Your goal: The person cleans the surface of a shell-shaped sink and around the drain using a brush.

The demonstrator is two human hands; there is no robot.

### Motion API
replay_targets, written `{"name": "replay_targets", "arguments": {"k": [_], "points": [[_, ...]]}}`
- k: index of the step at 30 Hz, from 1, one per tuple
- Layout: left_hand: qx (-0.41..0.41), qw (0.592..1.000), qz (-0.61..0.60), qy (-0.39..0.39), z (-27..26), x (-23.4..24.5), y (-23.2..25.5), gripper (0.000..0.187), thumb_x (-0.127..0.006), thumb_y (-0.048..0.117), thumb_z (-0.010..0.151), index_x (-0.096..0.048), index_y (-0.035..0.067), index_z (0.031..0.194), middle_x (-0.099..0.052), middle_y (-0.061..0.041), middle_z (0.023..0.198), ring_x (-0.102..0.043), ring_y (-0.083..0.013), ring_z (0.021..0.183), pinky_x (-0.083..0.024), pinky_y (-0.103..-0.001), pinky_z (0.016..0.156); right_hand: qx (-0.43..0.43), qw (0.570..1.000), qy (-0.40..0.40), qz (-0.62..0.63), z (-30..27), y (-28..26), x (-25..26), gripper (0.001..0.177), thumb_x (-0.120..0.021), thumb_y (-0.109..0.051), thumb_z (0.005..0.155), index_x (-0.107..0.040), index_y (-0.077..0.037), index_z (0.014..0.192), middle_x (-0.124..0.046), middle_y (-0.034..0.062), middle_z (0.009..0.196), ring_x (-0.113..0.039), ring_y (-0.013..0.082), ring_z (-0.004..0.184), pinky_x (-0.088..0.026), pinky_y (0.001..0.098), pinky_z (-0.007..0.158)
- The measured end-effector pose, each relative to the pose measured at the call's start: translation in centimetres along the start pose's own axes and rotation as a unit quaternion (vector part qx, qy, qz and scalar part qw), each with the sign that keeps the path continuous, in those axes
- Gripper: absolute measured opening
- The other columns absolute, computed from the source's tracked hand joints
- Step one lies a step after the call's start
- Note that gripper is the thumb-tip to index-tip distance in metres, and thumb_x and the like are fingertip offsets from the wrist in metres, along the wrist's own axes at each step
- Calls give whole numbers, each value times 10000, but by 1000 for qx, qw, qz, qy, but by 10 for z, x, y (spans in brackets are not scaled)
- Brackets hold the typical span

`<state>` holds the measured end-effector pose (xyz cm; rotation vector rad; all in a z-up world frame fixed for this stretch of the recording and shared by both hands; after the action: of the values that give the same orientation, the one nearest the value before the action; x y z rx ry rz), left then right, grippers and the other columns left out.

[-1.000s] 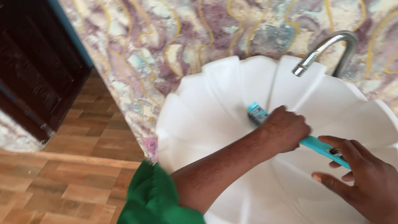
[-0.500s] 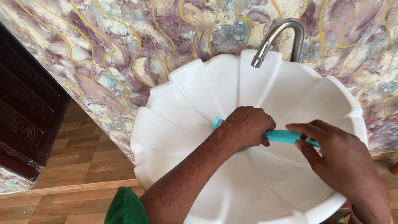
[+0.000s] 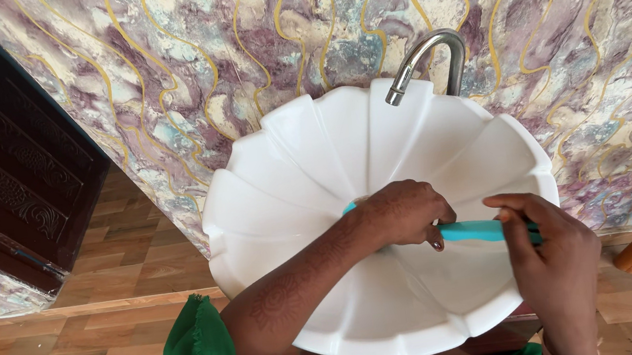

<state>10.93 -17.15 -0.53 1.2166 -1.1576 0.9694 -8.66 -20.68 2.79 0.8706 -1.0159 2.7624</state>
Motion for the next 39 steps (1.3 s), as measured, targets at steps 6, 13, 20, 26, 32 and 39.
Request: {"name": "replay_targets", "arguments": {"k": [6,13,20,26,32,39], "points": [[-18,999,-9,46,9,-9,-10,235,-709,107,815,-760,136,1042,-796,10,885,-782,-181,831,-598,-388,704,-20,942,126,311,-31,38,-20,255,-532,-167,1173,-711,-4,1093,-712,93,886,-682,122,820,-538,262,768],[-10,999,-29,-14,-6,4,13,268,-819,319,790,-774,125,969,-755,-70,820,-730,-256,815,-563,-437,733,138,939,244,198,-54,69,-43,424,-484,-330,1207,-651,10,1016,-698,148,995,-683,221,907,-510,283,811],[-7,999,-33,-4,8,-8,-6,254,-832,305,757,-786,134,939,-757,-54,861,-722,-264,840,-562,-439,748,162,939,227,200,-53,66,-38,402,-453,-346,1180,-653,-17,1065,-701,150,1042,-679,218,964,-519,306,870],[101,991,54,-72,3,-19,-42,207,-839,264,787,-799,121,931,-755,-58,878,-727,-252,880,-575,-443,755,126,957,195,172,-57,56,-30,373,-466,-261,1174,-689,-1,1027,-701,140,1049,-651,221,984,-497,307,884],[94,992,-30,-79,-5,-8,-10,267,-826,287,805,-785,134,1020,-750,-66,909,-708,-238,889,-571,-446,738,114,962,185,165,-57,63,-27,324,-503,-244,1145,-729,-32,1052,-673,128,1084,-609,207,998,-482,292,870],[44,995,-68,-50,-3,-5,-23,262,-832,266,785,-777,98,978,-758,-77,897,-716,-240,873,-574,-428,757,112,960,191,171,-58,59,-25,350,-504,-268,1178,-719,-12,1076,-659,122,1164,-572,212,1052,-476,306,955]]}}
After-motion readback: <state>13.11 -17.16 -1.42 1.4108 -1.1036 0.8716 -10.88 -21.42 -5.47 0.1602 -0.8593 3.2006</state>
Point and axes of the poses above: each hand's wrist, its own z-axis towards the middle knuckle, its own x-axis out of the back of the hand, y = z × x, the point moved 3 cm from there along z, towards the middle knuckle
